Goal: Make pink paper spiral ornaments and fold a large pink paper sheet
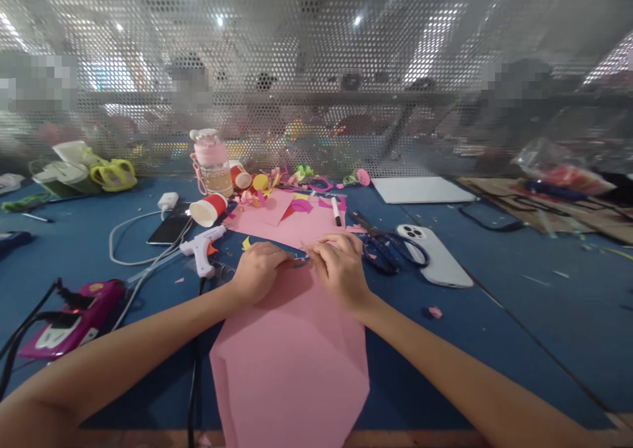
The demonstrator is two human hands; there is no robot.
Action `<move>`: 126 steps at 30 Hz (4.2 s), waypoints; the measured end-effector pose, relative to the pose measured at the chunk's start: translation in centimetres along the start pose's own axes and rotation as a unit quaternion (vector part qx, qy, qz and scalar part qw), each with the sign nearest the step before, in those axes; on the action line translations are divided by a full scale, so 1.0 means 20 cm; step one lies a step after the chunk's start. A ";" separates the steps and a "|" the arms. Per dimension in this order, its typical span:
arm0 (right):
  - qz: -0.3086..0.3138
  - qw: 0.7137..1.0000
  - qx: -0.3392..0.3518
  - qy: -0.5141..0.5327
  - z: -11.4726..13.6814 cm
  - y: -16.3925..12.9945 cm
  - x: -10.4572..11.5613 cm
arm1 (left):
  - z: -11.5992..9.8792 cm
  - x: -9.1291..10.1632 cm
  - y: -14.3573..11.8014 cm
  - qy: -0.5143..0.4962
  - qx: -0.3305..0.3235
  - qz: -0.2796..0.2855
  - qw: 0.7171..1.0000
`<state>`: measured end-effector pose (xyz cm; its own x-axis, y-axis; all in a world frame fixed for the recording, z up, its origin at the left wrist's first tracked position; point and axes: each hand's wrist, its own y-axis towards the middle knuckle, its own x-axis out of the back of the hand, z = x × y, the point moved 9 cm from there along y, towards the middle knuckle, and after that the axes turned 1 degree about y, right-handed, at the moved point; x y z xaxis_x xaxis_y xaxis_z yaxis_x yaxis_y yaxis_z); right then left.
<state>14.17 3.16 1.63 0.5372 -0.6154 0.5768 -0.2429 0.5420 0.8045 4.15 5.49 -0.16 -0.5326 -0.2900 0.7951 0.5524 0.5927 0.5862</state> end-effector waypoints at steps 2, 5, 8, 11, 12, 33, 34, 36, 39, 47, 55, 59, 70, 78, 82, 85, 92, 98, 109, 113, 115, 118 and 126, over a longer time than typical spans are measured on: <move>-0.003 1.000 0.000 -0.007 -0.01 0.00 0.00 | -0.01 -0.02 0.01 -0.012 0.002 0.031 0.999; -0.008 1.000 -0.003 -0.016 -0.02 0.00 0.01 | -0.01 -0.04 0.03 -0.024 0.008 0.078 0.997; 0.004 1.000 -0.013 -0.021 -0.02 0.00 0.00 | 0.01 -0.05 0.05 -0.020 0.031 0.110 0.993; 0.007 1.000 -0.012 -0.014 -0.01 0.00 0.00 | 0.02 -0.05 0.06 -0.005 0.047 0.129 0.991; 0.005 1.000 -0.011 -0.011 0.00 0.00 0.01 | 0.02 -0.04 0.06 -0.003 0.050 0.134 0.990; 0.039 0.997 0.020 -0.067 0.03 0.00 -0.02 | 0.12 -0.01 0.11 -0.013 0.126 0.197 0.972; 0.037 0.997 0.021 -0.065 0.03 0.00 -0.02 | 0.12 -0.01 0.12 -0.012 0.127 0.192 0.973; 0.036 0.997 0.017 -0.060 0.03 0.00 -0.01 | 0.12 0.00 0.12 -0.014 0.127 0.182 0.975; 0.033 0.998 0.013 -0.049 0.03 0.00 0.00 | 0.11 0.02 0.12 -0.028 0.134 0.178 0.974; 0.010 0.998 0.042 -0.047 0.05 0.01 0.02 | 0.12 0.02 0.11 -0.058 0.153 0.183 0.969; 0.017 0.991 0.074 -0.110 0.11 0.01 -0.01 | 0.09 0.01 0.11 -0.108 0.163 0.186 0.963; 0.037 0.987 0.091 -0.125 0.17 0.01 -0.05 | 0.08 -0.01 0.10 -0.142 0.192 0.181 0.954; 0.032 0.994 0.067 -0.074 0.15 0.01 -0.05 | 0.12 -0.05 0.07 -0.189 0.233 0.245 0.922; 0.047 0.995 0.062 -0.053 0.14 -0.01 -0.07 | 0.14 -0.07 0.06 -0.189 0.261 0.254 0.912; 0.078 0.996 0.036 -0.029 0.12 0.00 -0.09 | 0.15 -0.06 0.06 -0.192 0.273 0.242 0.911; 0.098 0.994 0.030 -0.029 0.10 0.01 -0.10 | 0.15 -0.06 0.06 -0.197 0.277 0.241 0.909; 0.278 0.951 0.131 0.030 0.10 0.03 -0.17 | 0.13 -0.07 0.06 -0.184 0.232 0.267 0.917; 0.437 0.889 0.093 0.102 0.07 0.10 -0.29 | 0.10 -0.04 0.09 -0.177 0.177 0.280 0.927; 0.582 0.780 -0.078 0.218 -0.08 0.18 -0.53 | 0.14 -0.08 0.25 -0.068 0.092 0.348 0.931; 0.572 0.782 -0.076 0.236 -0.12 0.17 -0.56 | 0.17 -0.10 0.31 -0.073 0.107 0.357 0.925; 0.570 0.783 -0.075 0.237 -0.12 0.17 -0.56 | 0.17 -0.11 0.31 -0.086 0.110 0.366 0.920; 0.569 0.786 -0.077 0.229 -0.13 0.18 -0.55 | 0.18 -0.12 0.31 -0.112 0.112 0.370 0.915; 0.576 0.778 -0.096 0.232 -0.17 0.21 -0.48 | 0.21 -0.12 0.30 -0.194 0.157 0.360 0.899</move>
<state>10.82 13.34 -0.96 0.2968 0.5909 0.7502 -0.6784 0.6833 -0.2698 6.04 12.85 0.85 -0.3267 0.5017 0.8010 0.6683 0.7219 -0.1795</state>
